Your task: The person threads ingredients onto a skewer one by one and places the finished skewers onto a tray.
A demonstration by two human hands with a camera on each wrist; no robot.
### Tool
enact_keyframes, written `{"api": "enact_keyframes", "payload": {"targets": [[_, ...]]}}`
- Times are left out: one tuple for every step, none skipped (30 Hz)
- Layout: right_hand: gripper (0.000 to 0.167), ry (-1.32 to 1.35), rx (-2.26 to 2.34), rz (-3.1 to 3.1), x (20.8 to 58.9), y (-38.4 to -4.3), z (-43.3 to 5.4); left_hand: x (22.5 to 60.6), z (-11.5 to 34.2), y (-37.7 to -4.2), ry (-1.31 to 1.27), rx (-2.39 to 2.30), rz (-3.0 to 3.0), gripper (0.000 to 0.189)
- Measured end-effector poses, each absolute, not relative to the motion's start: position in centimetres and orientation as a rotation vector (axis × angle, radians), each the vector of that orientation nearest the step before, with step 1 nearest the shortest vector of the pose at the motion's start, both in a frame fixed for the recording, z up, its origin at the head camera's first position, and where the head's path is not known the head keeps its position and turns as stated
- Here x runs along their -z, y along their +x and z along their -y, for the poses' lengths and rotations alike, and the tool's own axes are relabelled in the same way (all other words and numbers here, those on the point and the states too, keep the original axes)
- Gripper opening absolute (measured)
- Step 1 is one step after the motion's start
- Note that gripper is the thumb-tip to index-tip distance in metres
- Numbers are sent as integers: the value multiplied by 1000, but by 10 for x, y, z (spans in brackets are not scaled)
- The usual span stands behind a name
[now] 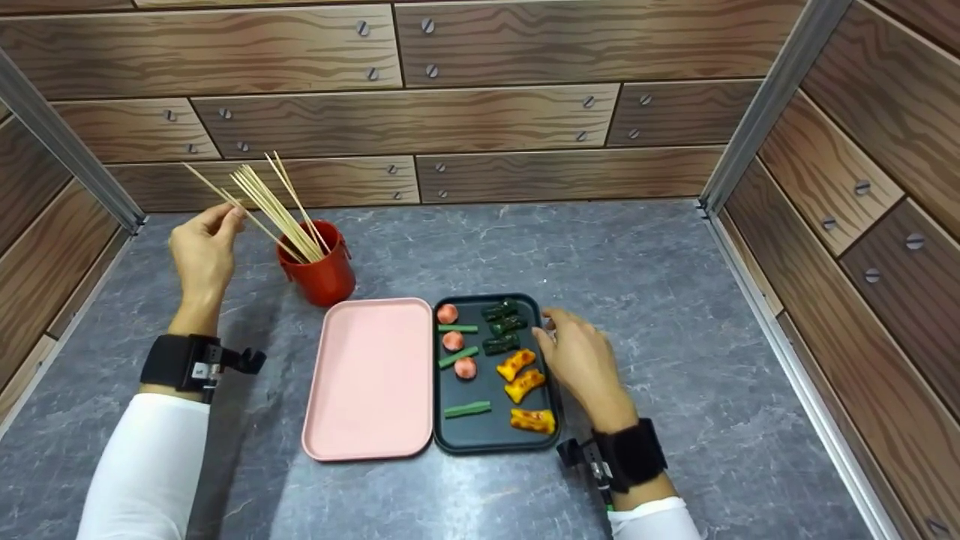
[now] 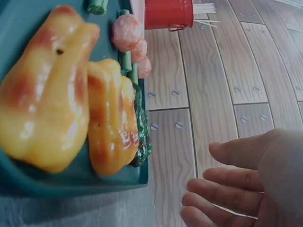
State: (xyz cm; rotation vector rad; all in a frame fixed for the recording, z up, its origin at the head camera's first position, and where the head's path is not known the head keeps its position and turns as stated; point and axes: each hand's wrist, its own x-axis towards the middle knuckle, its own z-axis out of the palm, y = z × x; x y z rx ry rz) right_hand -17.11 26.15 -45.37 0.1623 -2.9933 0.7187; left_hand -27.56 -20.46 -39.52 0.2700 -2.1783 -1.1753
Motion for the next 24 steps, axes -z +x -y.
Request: {"api": "enact_keyframes", "payload": {"targets": [[42, 164, -723, 2985, 454, -171, -261, 394, 205, -274, 274, 1166, 2173, 23], [42, 166, -727, 2979, 453, -170, -260, 392, 206, -273, 277, 1154, 2169, 23], [42, 170, -729, 2970, 453, -169, -259, 391, 207, -271, 277, 1144, 2157, 23], [42, 173, -730, 2966, 453, -169, -258, 390, 207, -270, 274, 1137, 2145, 23], [42, 175, -732, 2959, 453, -169, -257, 388, 208, -269, 276, 1133, 2130, 23], [42, 178, -733, 2956, 452, -168, -256, 387, 208, -269, 275, 1130, 2116, 23], [42, 178, -737, 2954, 452, -168, -256, 386, 209, -268, 278, 1127, 2099, 23], [42, 176, -738, 2957, 452, -167, -255, 384, 209, -268, 287, 1131, 2079, 23], [43, 174, -739, 2958, 451, -167, -255, 383, 210, -267, 292, 1147, 2051, 23], [43, 173, -738, 2961, 451, -167, -254, 382, 210, -267, 296, 1166, 2026, 23], [43, 171, -739, 2962, 451, -166, -254, 381, 210, -268, 297, 1192, 1994, 23], [43, 170, -739, 2963, 450, -166, -254, 380, 210, -268, 293, 1222, 1961, 24], [43, 170, -740, 2964, 450, -166, -253, 379, 211, -268, 287, 1252, 1929, 25], [43, 173, -740, 2963, 450, -166, -253, 378, 211, -268, 280, 1281, 1898, 25], [43, 176, -742, 2960, 450, -166, -253, 378, 211, -268, 268, 1307, 1870, 25], [42, 180, -744, 2957, 450, -166, -253, 377, 211, -268, 255, 1325, 1850, 25], [42, 186, -746, 2950, 450, -166, -253, 377, 211, -268, 246, 1337, 1832, 24], [42, 191, -748, 2945, 451, -166, -253, 376, 212, -267, 242, 1345, 1815, 24], [42, 198, -748, 2942, 451, -166, -253, 375, 212, -266, 241, 1353, 1797, 23], [42, 202, -748, 2939, 451, -166, -254, 375, 213, -265, 240, 1360, 1775, 22], [42, 204, -746, 2936, 451, -166, -254, 373, 213, -265, 240, 1368, 1753, 21], [42, 206, -742, 2935, 451, -166, -254, 372, 214, -264, 240, 1378, 1727, 20], [42, 207, -736, 2934, 451, -166, -254, 370, 215, -262, 242, 1393, 1698, 19], [42, 205, -732, 2936, 450, -166, -254, 368, 215, -261, 239, 1404, 1668, 18]]}}
